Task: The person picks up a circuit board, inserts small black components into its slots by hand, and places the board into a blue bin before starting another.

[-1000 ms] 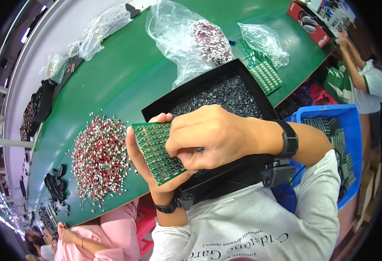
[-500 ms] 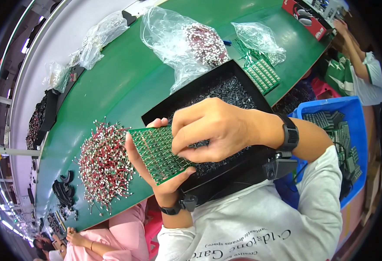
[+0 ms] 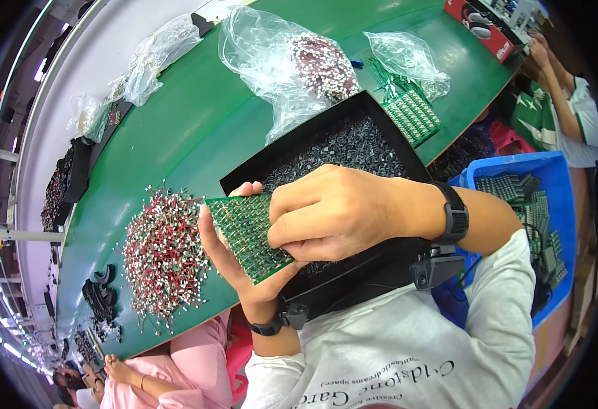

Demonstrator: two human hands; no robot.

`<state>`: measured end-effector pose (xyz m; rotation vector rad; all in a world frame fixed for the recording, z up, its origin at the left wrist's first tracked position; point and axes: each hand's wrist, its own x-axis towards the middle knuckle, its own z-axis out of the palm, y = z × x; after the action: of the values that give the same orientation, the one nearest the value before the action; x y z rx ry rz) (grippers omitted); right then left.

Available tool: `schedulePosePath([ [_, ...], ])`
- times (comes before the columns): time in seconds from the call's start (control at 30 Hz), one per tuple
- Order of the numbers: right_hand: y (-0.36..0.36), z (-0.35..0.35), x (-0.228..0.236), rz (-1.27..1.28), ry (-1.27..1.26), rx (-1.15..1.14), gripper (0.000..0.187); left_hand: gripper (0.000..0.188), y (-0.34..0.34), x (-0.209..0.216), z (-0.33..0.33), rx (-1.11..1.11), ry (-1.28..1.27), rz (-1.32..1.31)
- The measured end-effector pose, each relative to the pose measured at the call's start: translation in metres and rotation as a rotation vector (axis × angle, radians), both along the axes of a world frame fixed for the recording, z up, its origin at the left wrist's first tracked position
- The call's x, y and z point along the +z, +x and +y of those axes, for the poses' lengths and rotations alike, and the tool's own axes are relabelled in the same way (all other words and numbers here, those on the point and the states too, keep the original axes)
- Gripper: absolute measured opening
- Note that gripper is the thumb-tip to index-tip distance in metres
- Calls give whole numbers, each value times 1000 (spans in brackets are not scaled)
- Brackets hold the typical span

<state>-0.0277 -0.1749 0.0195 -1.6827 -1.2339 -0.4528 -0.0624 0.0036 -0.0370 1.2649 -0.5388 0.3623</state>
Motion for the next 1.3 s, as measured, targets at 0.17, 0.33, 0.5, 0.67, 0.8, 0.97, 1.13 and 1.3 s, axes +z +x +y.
schedulePosePath([
  [0.17, -1, 1, -1, 11, -7, 9, 16, 131, 0, 0, 1, -30, -2, -1],
  [0.33, -2, 3, 1, 52, 9, 26, 16, 130, -1, 0, 1, -32, 10, -7],
  [0.5, -4, 4, -3, 32, -8, -2, 16, 129, 1, 0, 2, -29, 39, -48],
  [0.67, -2, 5, -4, 33, -21, 31, 18, 129, 1, 0, 2, -35, 78, -52],
  [0.8, -1, 14, 5, 38, 19, 42, 19, 129, 3, -5, 7, -30, 31, -121],
  [0.97, 12, 16, 23, 131, -102, 130, 20, 126, 5, -10, 6, -19, -81, -132],
  [1.13, 35, 16, 42, 236, -117, 170, 16, 123, 1, -11, 10, 36, -231, -30],
  [1.3, 43, 10, 24, 127, -301, 78, 13, 126, 1, -14, 5, 15, -189, 20],
])
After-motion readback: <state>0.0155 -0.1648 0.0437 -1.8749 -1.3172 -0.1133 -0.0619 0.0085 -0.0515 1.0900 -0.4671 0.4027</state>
